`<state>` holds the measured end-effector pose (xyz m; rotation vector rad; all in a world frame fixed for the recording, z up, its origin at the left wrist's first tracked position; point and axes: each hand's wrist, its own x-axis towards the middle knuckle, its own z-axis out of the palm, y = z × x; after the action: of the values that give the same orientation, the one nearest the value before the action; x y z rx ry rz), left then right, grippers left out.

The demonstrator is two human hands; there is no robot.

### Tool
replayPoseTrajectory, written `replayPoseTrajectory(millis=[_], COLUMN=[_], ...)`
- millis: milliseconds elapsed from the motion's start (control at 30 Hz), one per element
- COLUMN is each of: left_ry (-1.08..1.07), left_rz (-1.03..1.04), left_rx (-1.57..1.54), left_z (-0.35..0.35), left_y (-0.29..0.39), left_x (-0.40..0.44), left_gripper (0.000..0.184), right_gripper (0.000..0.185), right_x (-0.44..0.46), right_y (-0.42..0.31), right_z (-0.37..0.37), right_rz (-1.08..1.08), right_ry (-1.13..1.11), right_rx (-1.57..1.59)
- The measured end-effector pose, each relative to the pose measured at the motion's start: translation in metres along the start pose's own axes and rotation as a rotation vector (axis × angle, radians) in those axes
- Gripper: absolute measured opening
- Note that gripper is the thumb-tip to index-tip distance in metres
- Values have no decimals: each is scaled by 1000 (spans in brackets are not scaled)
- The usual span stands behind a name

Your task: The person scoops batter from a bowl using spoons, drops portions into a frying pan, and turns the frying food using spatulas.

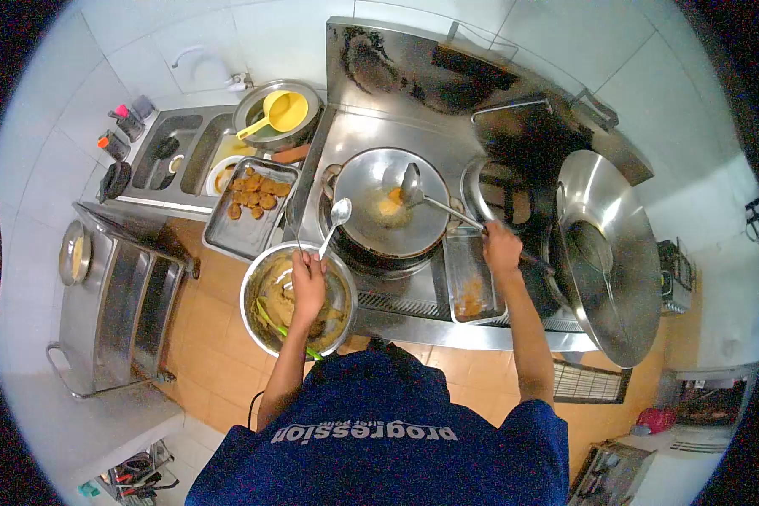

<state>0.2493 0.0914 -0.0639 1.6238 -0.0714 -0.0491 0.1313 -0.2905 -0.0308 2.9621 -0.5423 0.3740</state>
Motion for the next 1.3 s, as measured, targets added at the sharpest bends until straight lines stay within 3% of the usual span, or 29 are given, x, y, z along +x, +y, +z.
replayPoseTrajectory(millis=[300,433,500,600,933,1033,1067,1133,1200,1233,1300], left_ry=[-92,-81,-101,-197,-252,-282,-288,-396,-421,-443,-453], left_rz=[58,73,185,131,190,125,124,247,301,353,383], left_rx=[147,61,346,481,645,701,701,826,819,813,848], left_z=[12,33,45,70,88,86,87,91,98,103,114], left_y=[2,0,2,-6,-31,-35,-37,-37,-31,-30,-28], left_x=[9,19,31,59,108,115,117,122,128,132,141], left_gripper=[17,16,16,14,22,27,27,29,29,28,28], right_gripper=[30,30,31,29,29,30,30,31,37,37,43], right_x=[25,26,26,26,-4,-21,-26,-36,-47,-50,-53], right_y=[13,18,18,21,25,33,35,25,1,-8,-25], right_z=[-27,-29,-30,-31,-50,-52,-51,-58,-77,-84,-99], right_rz=[-74,-83,-86,-92,51,144,209,276,583,589,815], right_ry=[71,81,100,99,48,-33,-129,-221,-513,-511,-695], right_rx=[-67,-71,-52,-43,164,272,445,616,1010,1007,1374])
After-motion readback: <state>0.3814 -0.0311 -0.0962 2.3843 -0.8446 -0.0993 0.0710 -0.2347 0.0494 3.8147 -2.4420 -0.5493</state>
